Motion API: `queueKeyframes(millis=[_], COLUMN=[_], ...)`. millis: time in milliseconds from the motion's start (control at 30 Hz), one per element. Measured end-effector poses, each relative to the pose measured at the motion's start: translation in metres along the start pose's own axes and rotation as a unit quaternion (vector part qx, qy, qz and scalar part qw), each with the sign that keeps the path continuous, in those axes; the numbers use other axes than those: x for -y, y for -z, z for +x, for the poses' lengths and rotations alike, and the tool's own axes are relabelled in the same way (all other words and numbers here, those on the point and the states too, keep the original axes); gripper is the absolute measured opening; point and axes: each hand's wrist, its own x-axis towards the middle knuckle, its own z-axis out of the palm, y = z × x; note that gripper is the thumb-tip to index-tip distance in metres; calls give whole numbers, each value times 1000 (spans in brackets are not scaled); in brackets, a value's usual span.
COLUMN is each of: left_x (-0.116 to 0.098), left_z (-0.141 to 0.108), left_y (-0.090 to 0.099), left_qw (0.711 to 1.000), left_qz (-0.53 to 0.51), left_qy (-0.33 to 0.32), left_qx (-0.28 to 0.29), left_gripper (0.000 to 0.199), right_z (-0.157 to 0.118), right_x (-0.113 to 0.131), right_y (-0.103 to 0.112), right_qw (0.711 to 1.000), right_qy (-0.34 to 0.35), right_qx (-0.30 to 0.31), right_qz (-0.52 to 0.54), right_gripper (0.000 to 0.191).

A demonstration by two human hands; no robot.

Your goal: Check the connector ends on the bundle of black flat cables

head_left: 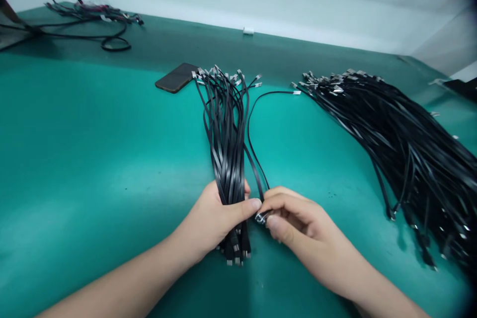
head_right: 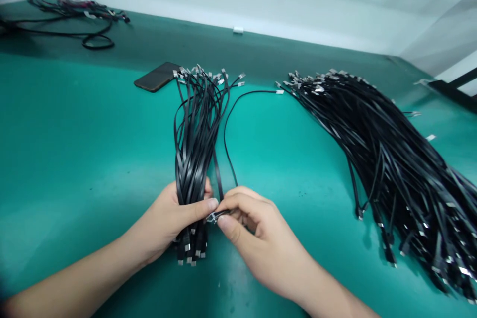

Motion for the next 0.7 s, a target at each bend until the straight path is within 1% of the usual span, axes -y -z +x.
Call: queueKeyframes(millis=[100, 167, 233, 367, 433, 500, 600, 633, 700], left_x=[2, 2, 1, -1, -2, -3, -3, -3, -3], left_z=[2, 4, 6, 6, 6, 5, 4, 4, 3], left_y=[3, 3, 2, -1, -3, -4, -6, -6, -6], left_qw=[1000, 998, 997, 998, 998, 999, 999, 999, 999], left_qz=[2, -17, -39, -47, -45, -41, -32, -32, -32], left_qy=[-2, 8, 23, 29, 29, 33, 36, 36, 32], left_qx=[29, 59, 70, 19, 12, 12, -2, -3, 1], left_gripper=[29, 30, 32, 38, 37, 33, 29, 28, 27], right_z=[5, 7, 8, 8, 8, 8, 7, 6, 4], right_x=[-6, -8, -9, -10, -10, -12, -14, -14, -14], right_y=[2, 2, 0, -7, -7, -5, 0, 1, 0], right_qw=[996, 993, 994, 997, 997, 994, 981, 979, 977], right_qy=[36, 61, 72, 58, 55, 65, 58, 47, 22], right_qx=[-54, -67, -67, -45, -46, -86, -171, -186, -195], right_qz=[61, 72, 51, 6, -9, -33, -66, -73, -85], right_gripper=[11, 11, 11, 13, 15, 14, 10, 9, 9])
